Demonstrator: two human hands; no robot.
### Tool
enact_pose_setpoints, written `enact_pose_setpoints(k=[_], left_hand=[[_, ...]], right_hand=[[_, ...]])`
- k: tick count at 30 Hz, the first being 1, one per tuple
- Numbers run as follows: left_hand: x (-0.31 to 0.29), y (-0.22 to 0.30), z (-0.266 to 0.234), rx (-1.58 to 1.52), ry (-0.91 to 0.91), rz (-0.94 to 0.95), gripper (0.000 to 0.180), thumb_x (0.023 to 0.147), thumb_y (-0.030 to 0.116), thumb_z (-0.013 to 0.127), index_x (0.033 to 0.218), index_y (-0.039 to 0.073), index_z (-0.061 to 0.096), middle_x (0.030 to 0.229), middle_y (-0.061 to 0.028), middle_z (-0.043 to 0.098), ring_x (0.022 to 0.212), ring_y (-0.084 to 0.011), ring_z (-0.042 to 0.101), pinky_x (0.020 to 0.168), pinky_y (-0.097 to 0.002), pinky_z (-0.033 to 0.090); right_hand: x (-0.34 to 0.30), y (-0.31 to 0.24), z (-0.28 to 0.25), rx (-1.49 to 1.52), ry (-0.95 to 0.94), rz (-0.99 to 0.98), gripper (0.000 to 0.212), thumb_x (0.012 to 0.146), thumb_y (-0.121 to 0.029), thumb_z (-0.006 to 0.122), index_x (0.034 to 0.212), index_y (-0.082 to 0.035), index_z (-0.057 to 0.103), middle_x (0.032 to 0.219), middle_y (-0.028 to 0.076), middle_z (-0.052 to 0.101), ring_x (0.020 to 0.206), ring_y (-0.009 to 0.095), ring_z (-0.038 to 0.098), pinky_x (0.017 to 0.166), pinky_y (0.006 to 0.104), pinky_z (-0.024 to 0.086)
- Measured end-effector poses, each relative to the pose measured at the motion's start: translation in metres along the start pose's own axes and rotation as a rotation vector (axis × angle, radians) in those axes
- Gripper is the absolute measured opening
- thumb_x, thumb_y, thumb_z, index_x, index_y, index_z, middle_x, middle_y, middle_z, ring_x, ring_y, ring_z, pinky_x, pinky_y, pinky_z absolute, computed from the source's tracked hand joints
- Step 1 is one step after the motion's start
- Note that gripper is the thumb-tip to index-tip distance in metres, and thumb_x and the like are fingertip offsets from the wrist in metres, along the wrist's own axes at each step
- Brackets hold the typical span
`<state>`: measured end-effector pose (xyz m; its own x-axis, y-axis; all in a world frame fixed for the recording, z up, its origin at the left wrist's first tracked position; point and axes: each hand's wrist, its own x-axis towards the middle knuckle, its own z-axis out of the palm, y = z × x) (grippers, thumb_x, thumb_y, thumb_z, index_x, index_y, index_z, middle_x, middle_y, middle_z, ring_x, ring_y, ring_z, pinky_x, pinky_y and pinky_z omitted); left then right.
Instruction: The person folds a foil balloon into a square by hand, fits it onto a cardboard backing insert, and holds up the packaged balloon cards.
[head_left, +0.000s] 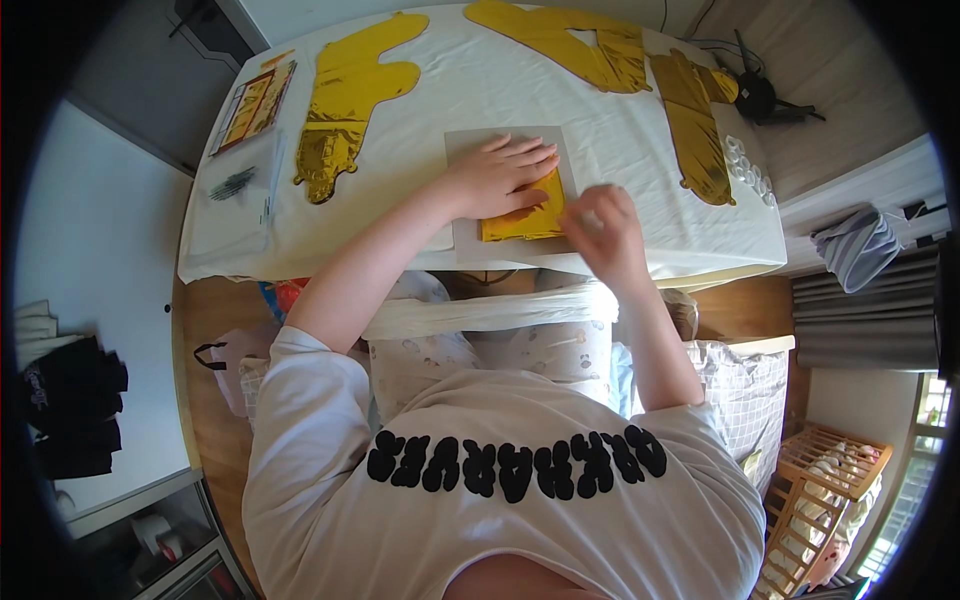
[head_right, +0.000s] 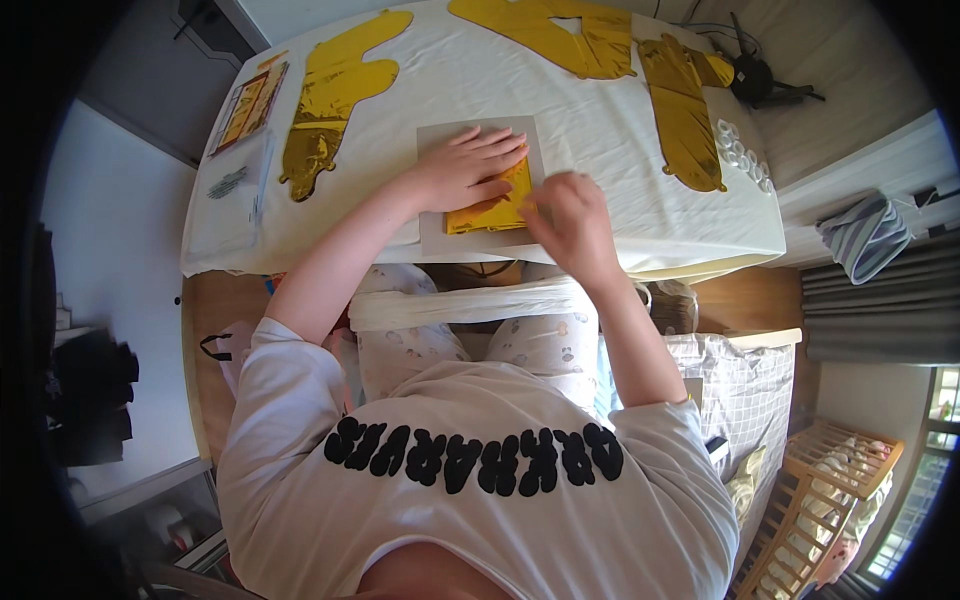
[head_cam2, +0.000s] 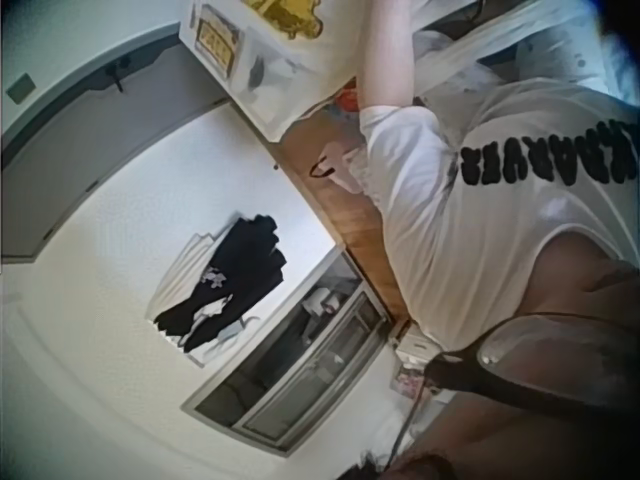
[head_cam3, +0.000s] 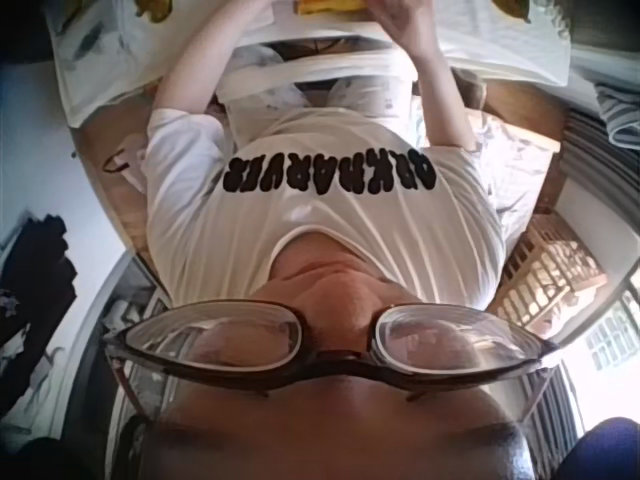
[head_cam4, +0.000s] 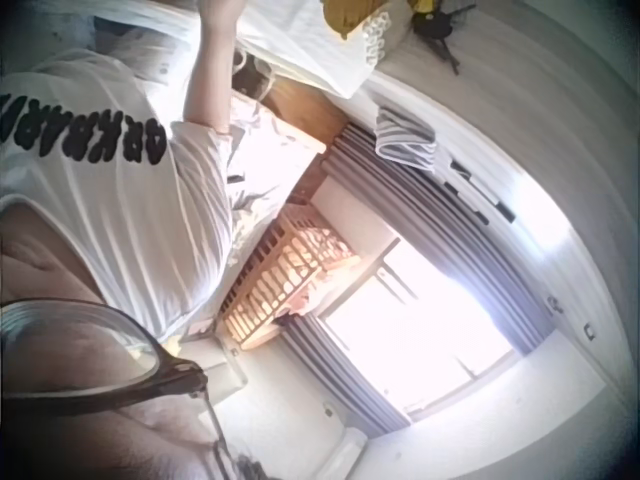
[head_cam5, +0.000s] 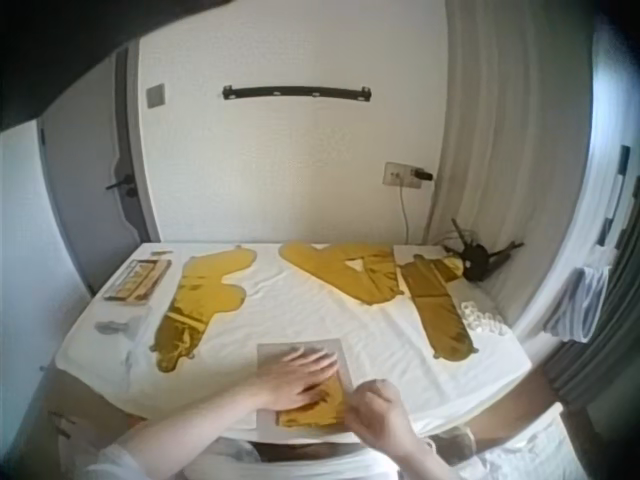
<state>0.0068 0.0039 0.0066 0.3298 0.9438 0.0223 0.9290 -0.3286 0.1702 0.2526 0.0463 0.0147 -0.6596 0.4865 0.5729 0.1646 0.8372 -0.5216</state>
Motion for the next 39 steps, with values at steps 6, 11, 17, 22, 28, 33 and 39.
enact_pose_setpoints(k=[6,11,17,22,28,33,39], left_hand=[[0.001,-0.005,0.011,-0.022,0.053,0.004,0.064,0.107,0.055,0.035,0.160,0.019,0.034,0.168,-0.0014,0.028,0.155,-0.0203,0.024,0.127,-0.0462,0.016],[0.001,-0.006,0.013,-0.018,0.079,0.021,0.066,0.107,0.057,0.033,0.160,0.018,0.034,0.168,-0.0013,0.029,0.155,-0.0199,0.024,0.127,-0.0463,0.016],[0.002,-0.004,0.012,-0.024,0.081,0.011,0.067,0.107,0.058,0.031,0.160,0.018,0.032,0.168,-0.0012,0.029,0.156,-0.0198,0.023,0.128,-0.0457,0.015],[0.000,-0.002,0.009,0.003,0.073,0.004,0.068,0.107,0.059,0.031,0.161,0.019,0.031,0.168,-0.0011,0.028,0.156,-0.0201,0.021,0.128,-0.0451,0.014],[-0.002,-0.003,0.006,-0.007,0.051,-0.012,0.072,0.105,0.064,0.030,0.161,0.019,0.031,0.168,-0.0008,0.026,0.156,-0.0192,0.020,0.128,-0.0443,0.013],[0.001,-0.001,0.005,-0.011,0.040,-0.010,0.073,0.104,0.065,0.032,0.161,0.019,0.031,0.168,-0.0007,0.026,0.156,-0.0184,0.019,0.128,-0.0441,0.012],[-0.001,-0.005,0.009,-0.060,0.072,0.014,0.082,0.101,0.072,0.026,0.160,0.016,0.033,0.168,-0.0012,0.028,0.156,-0.0191,0.021,0.128,-0.0463,0.012]], right_hand=[[-0.015,-0.025,0.014,-0.274,-0.024,-0.117,0.017,0.075,-0.015,0.086,0.089,-0.016,0.077,0.099,-0.001,0.064,0.093,0.023,0.059,0.083,0.0382,0.044],[-0.022,-0.026,0.029,-0.363,0.083,-0.158,0.017,0.075,-0.017,0.085,0.090,-0.016,0.076,0.099,-0.001,0.063,0.094,0.022,0.059,0.085,0.0379,0.043],[-0.030,-0.028,0.042,-0.454,0.164,-0.126,0.018,0.078,-0.016,0.083,0.094,-0.015,0.074,0.100,-0.001,0.062,0.097,0.022,0.059,0.087,0.0382,0.041],[-0.030,-0.033,0.054,-0.444,0.211,-0.044,0.016,0.081,-0.013,0.081,0.095,-0.014,0.072,0.102,0.000,0.063,0.098,0.024,0.059,0.088,0.0398,0.041],[-0.027,-0.041,0.066,-0.389,0.304,0.069,0.015,0.081,-0.011,0.080,0.092,-0.012,0.070,0.096,0.002,0.066,0.094,0.024,0.062,0.088,0.0387,0.043],[-0.027,-0.040,0.061,-0.359,0.232,0.147,0.014,0.081,-0.011,0.080,0.090,-0.011,0.070,0.096,0.002,0.068,0.092,0.025,0.063,0.086,0.0380,0.045],[-0.028,-0.040,0.042,-0.335,0.149,-0.028,0.015,0.079,-0.015,0.083,0.089,-0.011,0.073,0.106,0.001,0.070,0.100,0.025,0.064,0.087,0.0391,0.047]])
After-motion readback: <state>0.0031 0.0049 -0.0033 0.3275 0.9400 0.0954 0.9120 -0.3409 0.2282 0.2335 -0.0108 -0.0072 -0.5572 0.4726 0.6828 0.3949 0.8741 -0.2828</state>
